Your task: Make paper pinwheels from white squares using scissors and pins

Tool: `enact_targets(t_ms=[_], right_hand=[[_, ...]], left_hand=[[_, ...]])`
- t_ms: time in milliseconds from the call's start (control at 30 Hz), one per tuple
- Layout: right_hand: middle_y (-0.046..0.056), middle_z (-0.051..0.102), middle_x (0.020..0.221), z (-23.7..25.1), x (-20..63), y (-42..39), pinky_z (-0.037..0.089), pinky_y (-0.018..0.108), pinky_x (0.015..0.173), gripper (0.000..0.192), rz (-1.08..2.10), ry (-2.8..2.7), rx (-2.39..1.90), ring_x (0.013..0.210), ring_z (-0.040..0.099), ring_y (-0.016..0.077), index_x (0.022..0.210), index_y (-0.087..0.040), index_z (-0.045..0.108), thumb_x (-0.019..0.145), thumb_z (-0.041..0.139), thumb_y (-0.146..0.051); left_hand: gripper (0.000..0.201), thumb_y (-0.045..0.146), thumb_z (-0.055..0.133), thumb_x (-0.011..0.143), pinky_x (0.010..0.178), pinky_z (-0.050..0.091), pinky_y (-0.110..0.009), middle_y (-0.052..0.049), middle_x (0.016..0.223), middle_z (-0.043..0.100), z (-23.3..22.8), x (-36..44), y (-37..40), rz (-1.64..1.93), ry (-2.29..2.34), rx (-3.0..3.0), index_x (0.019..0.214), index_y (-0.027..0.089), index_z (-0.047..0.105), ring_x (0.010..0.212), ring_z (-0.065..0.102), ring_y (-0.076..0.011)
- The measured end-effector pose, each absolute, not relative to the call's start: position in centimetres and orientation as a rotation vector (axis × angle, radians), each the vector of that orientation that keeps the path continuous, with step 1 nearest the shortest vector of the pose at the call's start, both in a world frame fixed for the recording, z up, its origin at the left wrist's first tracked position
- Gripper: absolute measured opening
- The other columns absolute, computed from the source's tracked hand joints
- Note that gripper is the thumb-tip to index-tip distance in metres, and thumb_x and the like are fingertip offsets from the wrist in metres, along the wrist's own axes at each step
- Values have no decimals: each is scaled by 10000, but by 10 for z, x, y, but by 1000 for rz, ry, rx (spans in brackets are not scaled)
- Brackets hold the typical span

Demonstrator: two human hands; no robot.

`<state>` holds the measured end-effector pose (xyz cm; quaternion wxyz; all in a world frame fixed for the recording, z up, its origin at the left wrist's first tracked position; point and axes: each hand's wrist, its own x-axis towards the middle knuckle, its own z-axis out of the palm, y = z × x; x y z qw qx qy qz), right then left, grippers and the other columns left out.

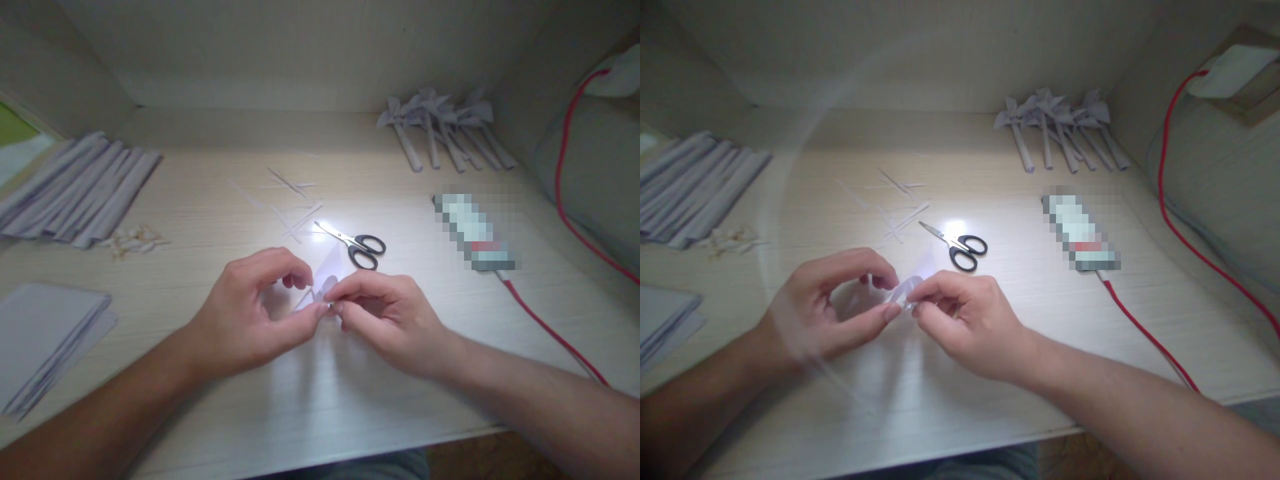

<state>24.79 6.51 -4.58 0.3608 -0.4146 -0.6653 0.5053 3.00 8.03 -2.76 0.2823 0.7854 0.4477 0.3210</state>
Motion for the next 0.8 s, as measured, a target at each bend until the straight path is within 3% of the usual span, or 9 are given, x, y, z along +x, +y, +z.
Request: enact_targets(t_ms=[267,500,700,800], right_hand=[[33,793,877,-43,251,62,547,300,709,160,1184,-1842,-1092,762,718,176,991,-191,771,902,642,-160],[16,757,758,-37,248,64,523,259,569,102,1485,-1572,-1157,613,670,144,917,-194,773,865,686,-199],[21,787,765,-33,249,74,529,213,496,60,1736,-1282,-1160,480,641,97,858,-166,753,823,707,-156],[15,795,766,-33,252,78,504,185,466,60,1777,-1234,-1142,450,644,83,862,-165,749,833,701,-142]], left_hand=[[77,225,661,866,541,429,-238,36,703,677,-33,29,82,816,1395,1984,823,219,725,611,598,-125],[74,187,686,860,676,490,-282,10,804,693,-43,29,83,911,1396,2153,923,221,708,725,636,-149],[315,115,703,845,771,560,-317,-11,938,670,-50,30,79,1156,1297,2295,1111,224,577,806,663,-162],[350,52,710,818,759,560,-325,-16,918,687,-55,30,80,1255,1129,2442,1099,216,581,798,668,-167]])
